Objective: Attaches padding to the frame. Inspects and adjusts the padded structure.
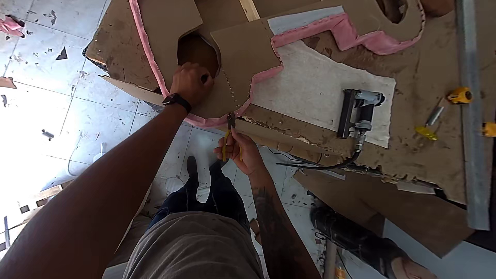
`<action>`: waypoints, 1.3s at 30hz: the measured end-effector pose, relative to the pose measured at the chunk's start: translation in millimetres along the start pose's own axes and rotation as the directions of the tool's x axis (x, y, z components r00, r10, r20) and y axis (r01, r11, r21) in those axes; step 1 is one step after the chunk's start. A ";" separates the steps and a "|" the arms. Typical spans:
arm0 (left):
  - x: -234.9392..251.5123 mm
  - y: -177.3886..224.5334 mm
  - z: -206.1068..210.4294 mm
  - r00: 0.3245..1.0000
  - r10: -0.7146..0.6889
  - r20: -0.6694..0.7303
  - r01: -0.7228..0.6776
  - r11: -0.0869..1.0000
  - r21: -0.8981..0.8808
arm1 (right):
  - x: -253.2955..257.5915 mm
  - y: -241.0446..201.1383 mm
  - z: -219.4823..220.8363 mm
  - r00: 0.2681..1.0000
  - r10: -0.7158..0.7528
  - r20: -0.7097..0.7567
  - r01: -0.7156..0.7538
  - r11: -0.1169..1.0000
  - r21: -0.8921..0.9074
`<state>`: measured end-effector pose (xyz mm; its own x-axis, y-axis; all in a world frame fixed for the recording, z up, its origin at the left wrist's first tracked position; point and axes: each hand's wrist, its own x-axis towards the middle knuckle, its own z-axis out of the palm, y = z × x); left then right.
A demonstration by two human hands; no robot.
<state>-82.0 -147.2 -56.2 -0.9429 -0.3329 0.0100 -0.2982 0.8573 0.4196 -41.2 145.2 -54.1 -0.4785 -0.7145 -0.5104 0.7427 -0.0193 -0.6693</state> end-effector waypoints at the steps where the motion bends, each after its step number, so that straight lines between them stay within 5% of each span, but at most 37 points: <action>1: 1.1 0.9 -0.8 1.000 -0.001 -0.005 0.001 1.000 -0.002 | -8.7 -4.1 1.1 1.000 0.024 0.010 -0.023 0.998 -0.061; 9: 1.8 1.6 -1.4 1.000 -0.011 0.011 0.011 1.000 0.015 | -0.5 -16.9 -9.4 0.985 0.162 0.055 -0.153 0.977 -0.146; 13: 2.8 1.6 -2.4 1.000 -0.018 0.012 0.017 1.000 0.022 | 4.0 0.4 5.9 0.983 -0.044 -0.179 -0.022 0.937 -0.350; 16: 2.2 1.8 -2.2 1.000 -0.021 0.017 0.020 0.999 0.026 | 20.9 48.2 -4.1 0.833 -0.521 -0.186 0.113 0.490 -0.864; 18: 0.1 4.0 -0.8 1.000 -0.026 0.012 0.025 0.999 0.025 | 27.7 60.4 -21.6 0.784 -0.618 -0.061 0.210 0.357 -0.910; 23: 0.8 2.7 -0.8 1.000 -0.025 0.008 0.024 0.999 0.034 | -5.9 9.4 -18.7 0.983 -0.175 -0.046 0.137 0.886 -0.443; 26: 1.8 1.5 1.3 1.000 -0.024 0.007 0.023 0.999 0.036 | -0.8 -5.2 -22.7 0.998 0.013 0.055 0.000 0.972 -0.235; 31: 1.5 0.1 1.0 1.000 -0.031 -0.001 0.031 0.999 0.027 | 8.6 -26.4 -22.2 0.980 0.158 0.121 -0.134 0.972 -0.191; 35: 2.8 0.5 1.8 1.000 -0.017 -0.014 0.018 0.999 0.028 | 14.3 -25.5 -13.1 0.991 0.129 -0.026 -0.132 0.981 -0.145; 37: 2.7 1.2 2.5 1.000 -0.026 -0.008 0.026 0.999 0.034 | 13.7 -19.5 -0.9 0.986 -0.009 -0.166 -0.049 0.939 -0.339; 39: 2.7 0.9 0.8 0.999 -0.035 -0.001 0.035 0.999 0.036 | 15.1 0.8 8.8 0.917 -0.325 -0.232 0.010 0.600 -0.800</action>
<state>-85.0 -147.0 -56.5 -0.9317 -0.3632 -0.0036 -0.3362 0.8588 0.3867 -43.7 128.3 -57.6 -0.7886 -0.4865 -0.3761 0.0659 0.5413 -0.8383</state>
